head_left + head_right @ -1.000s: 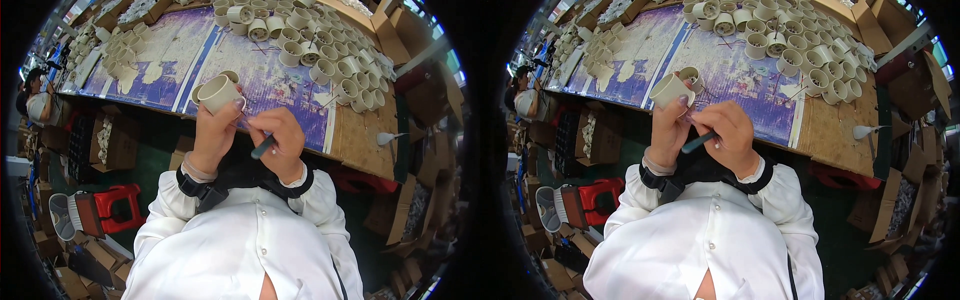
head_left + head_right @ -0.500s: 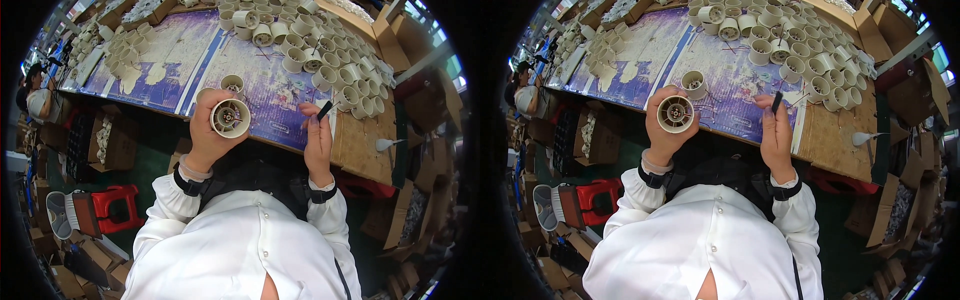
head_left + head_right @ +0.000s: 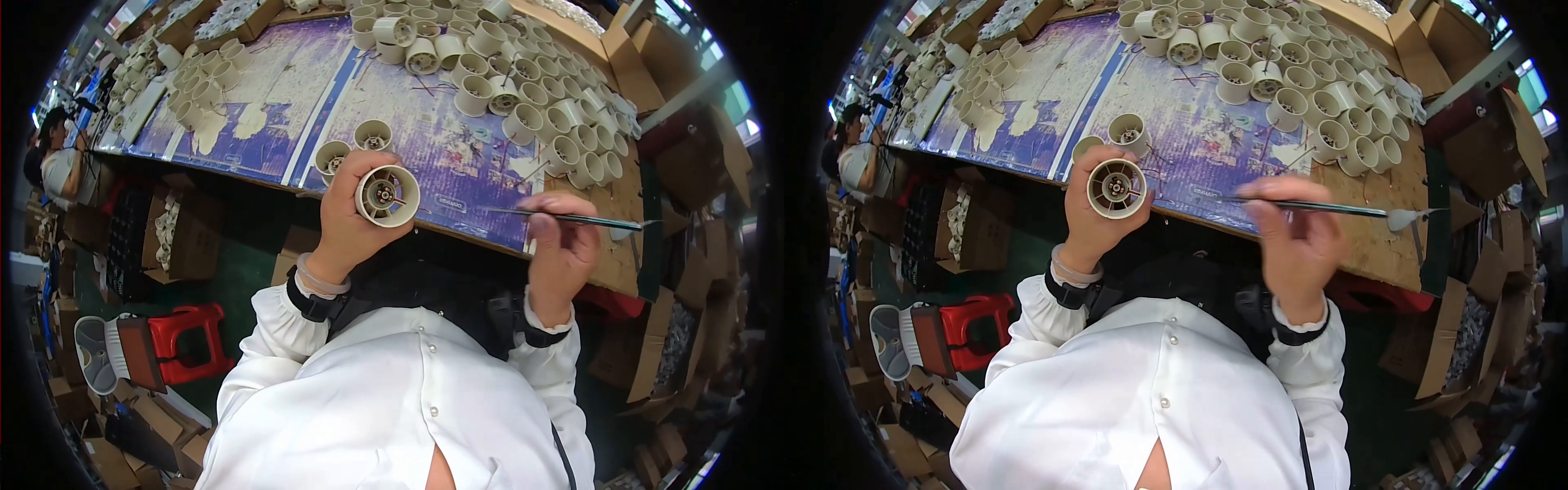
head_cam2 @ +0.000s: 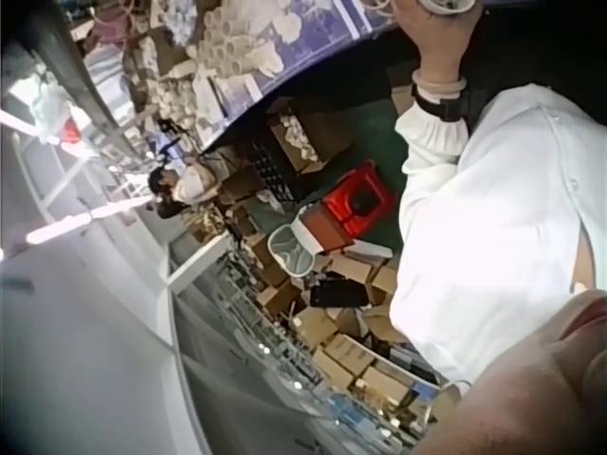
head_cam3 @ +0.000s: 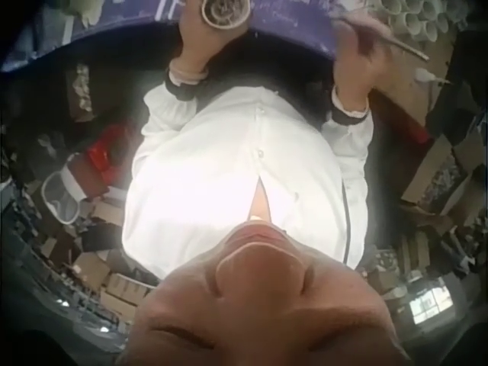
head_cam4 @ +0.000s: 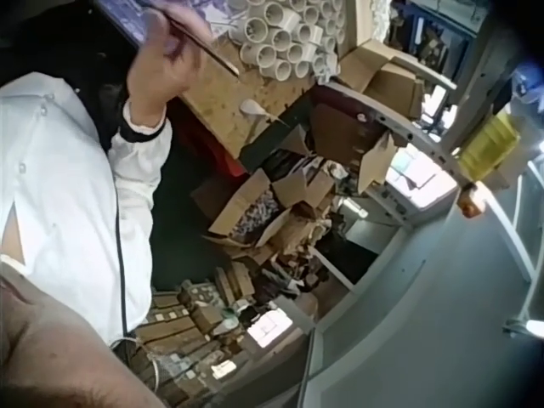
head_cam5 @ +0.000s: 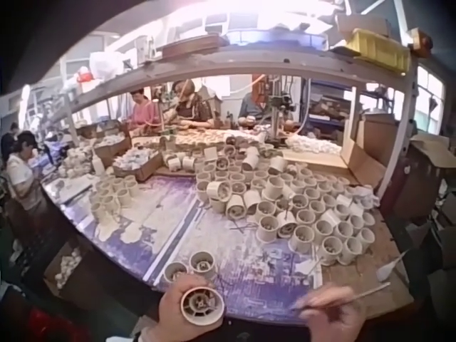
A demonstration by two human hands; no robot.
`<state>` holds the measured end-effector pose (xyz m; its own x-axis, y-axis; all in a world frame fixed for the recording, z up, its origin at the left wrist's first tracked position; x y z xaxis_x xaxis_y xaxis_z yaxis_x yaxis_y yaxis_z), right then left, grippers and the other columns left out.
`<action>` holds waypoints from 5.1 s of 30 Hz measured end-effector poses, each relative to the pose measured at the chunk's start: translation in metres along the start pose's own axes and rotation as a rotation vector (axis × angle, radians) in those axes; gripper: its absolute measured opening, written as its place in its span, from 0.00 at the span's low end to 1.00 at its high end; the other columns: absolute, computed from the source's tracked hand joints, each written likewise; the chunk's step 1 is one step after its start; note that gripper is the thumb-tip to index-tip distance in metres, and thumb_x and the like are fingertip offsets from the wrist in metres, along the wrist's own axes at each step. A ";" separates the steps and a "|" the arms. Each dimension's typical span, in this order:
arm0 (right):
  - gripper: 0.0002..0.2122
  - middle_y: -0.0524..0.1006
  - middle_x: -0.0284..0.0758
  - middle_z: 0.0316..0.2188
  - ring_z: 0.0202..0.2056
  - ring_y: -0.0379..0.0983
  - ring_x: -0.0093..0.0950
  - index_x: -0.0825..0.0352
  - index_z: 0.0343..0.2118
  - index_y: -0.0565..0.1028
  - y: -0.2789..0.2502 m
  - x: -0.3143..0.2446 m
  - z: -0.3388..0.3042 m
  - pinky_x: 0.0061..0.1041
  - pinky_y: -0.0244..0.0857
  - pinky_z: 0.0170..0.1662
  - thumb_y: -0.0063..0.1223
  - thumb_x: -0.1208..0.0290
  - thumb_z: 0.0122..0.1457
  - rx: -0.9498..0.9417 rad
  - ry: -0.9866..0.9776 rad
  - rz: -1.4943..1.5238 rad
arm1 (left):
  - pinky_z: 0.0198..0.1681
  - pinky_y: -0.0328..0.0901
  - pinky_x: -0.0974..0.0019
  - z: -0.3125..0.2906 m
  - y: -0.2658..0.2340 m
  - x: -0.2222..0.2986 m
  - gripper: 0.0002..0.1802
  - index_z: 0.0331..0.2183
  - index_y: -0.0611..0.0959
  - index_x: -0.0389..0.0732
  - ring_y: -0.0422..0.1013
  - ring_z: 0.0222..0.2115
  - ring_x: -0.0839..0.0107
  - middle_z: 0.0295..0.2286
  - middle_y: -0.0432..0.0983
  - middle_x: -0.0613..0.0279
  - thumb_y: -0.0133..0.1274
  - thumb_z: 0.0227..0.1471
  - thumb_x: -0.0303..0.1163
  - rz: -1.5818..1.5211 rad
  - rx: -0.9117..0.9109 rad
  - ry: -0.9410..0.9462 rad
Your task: The person applies glue from a bottle to the interior of a plastic housing and inserts a motor. They then use tweezers to pull wires through a hole in the housing and press the motor into place.
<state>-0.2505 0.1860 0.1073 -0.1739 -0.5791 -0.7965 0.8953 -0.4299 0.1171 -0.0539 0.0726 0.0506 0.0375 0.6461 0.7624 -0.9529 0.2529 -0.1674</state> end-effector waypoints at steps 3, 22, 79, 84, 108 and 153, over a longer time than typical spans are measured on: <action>0.05 0.76 0.33 0.30 0.29 0.69 0.19 0.68 0.31 0.73 0.027 0.002 0.008 0.13 0.60 0.30 0.58 0.80 0.53 -0.171 -0.143 -0.071 | 0.43 0.66 0.69 0.000 0.005 0.002 0.34 0.43 0.71 0.40 0.70 0.39 0.70 0.39 0.71 0.61 0.66 0.30 0.20 0.001 -0.052 0.018; 0.06 0.75 0.32 0.28 0.26 0.67 0.22 0.68 0.31 0.75 0.053 0.017 0.006 0.17 0.59 0.26 0.60 0.80 0.51 -0.352 -0.219 -0.266 | 0.42 0.66 0.68 -0.006 0.008 0.003 0.35 0.42 0.74 0.41 0.71 0.38 0.67 0.38 0.71 0.62 0.69 0.26 0.21 -0.070 -0.071 -0.033; 0.06 0.76 0.33 0.24 0.24 0.70 0.29 0.68 0.28 0.75 0.059 0.021 0.009 0.24 0.60 0.26 0.63 0.77 0.48 -0.390 -0.348 -0.321 | 0.42 0.65 0.70 -0.007 0.007 -0.005 0.34 0.42 0.74 0.41 0.71 0.38 0.69 0.37 0.71 0.63 0.67 0.27 0.22 -0.064 -0.111 -0.126; 0.07 0.75 0.34 0.24 0.23 0.69 0.29 0.68 0.29 0.75 0.059 0.022 0.009 0.24 0.61 0.26 0.63 0.78 0.48 -0.394 -0.349 -0.320 | 0.43 0.66 0.71 -0.004 0.006 -0.005 0.33 0.44 0.71 0.40 0.71 0.38 0.73 0.38 0.72 0.62 0.65 0.32 0.21 -0.025 -0.159 -0.117; 0.07 0.76 0.32 0.30 0.27 0.68 0.19 0.69 0.39 0.73 0.009 0.026 0.028 0.17 0.60 0.30 0.52 0.78 0.58 -0.032 0.176 -0.009 | 0.44 0.65 0.67 0.035 -0.075 0.007 0.28 0.45 0.72 0.38 0.70 0.40 0.68 0.39 0.72 0.58 0.60 0.37 0.21 0.097 0.152 -0.088; 0.26 0.65 0.26 0.19 0.20 0.61 0.15 0.65 0.48 0.67 0.116 0.052 0.118 0.17 0.57 0.24 0.66 0.70 0.46 -0.157 -0.308 -0.621 | 0.46 0.63 0.70 0.096 -0.063 -0.017 0.22 0.51 0.67 0.37 0.68 0.46 0.69 0.45 0.72 0.57 0.49 0.57 0.36 -0.311 0.111 -0.299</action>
<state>-0.2043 0.0244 0.1493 -0.7587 -0.4390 -0.4813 0.6375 -0.6524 -0.4099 -0.0237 -0.0234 0.1076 0.2540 0.3106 0.9160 -0.9373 0.3129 0.1538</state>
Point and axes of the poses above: each hand's wrist, its own z-axis towards the middle knuckle, its own y-axis out of the palm, x = y × z, the point moved 5 cm from there along z, towards the middle knuckle
